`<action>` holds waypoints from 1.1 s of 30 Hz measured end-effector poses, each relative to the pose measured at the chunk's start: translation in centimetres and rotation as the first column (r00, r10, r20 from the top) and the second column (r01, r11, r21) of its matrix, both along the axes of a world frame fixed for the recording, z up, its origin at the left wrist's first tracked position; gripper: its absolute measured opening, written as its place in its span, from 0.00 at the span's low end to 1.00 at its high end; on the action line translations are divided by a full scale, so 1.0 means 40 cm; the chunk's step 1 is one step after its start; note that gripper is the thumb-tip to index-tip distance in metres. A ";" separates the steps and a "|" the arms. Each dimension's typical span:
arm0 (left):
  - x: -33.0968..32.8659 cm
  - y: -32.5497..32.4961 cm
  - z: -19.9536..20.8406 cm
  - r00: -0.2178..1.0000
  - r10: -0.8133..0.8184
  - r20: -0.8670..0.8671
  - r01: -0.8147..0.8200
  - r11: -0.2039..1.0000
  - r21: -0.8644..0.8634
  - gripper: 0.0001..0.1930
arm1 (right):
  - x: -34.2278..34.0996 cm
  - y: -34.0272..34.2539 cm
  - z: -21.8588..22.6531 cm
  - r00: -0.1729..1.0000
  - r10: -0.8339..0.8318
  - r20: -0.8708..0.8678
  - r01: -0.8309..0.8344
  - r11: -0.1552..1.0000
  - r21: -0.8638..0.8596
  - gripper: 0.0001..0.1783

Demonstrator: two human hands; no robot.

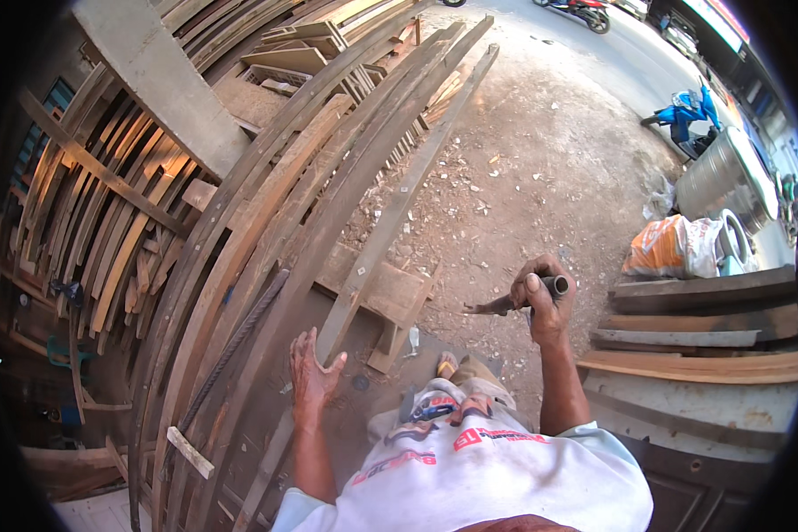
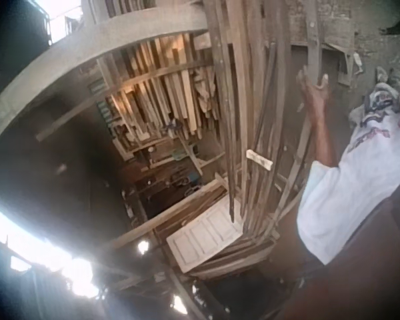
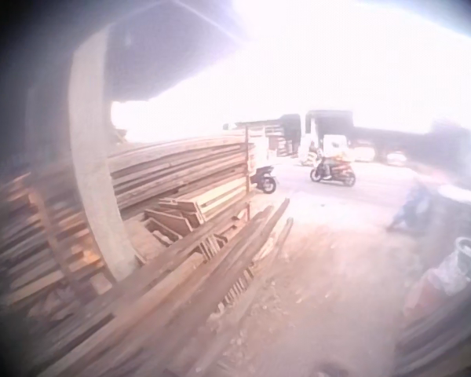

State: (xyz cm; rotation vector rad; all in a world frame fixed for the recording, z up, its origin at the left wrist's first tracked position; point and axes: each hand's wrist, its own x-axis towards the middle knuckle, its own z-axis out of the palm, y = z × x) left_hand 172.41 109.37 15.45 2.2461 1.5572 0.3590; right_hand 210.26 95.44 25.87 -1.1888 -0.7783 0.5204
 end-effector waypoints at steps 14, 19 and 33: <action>0.411 0.126 -0.077 0.968 -0.053 0.245 -0.026 0.951 0.308 0.30 | 0.266 -0.038 -0.106 0.930 -0.366 0.024 0.365 0.916 -0.170 0.14; 0.576 0.236 -0.063 0.923 -0.131 0.361 0.011 0.949 0.316 0.26 | 0.356 0.074 -0.086 0.941 -0.297 -0.160 0.313 0.946 0.084 0.14; 1.007 0.602 -0.026 0.996 -0.066 0.059 0.068 0.997 -0.034 0.48 | 0.679 0.589 0.062 0.983 0.039 0.181 -0.109 0.914 0.392 0.22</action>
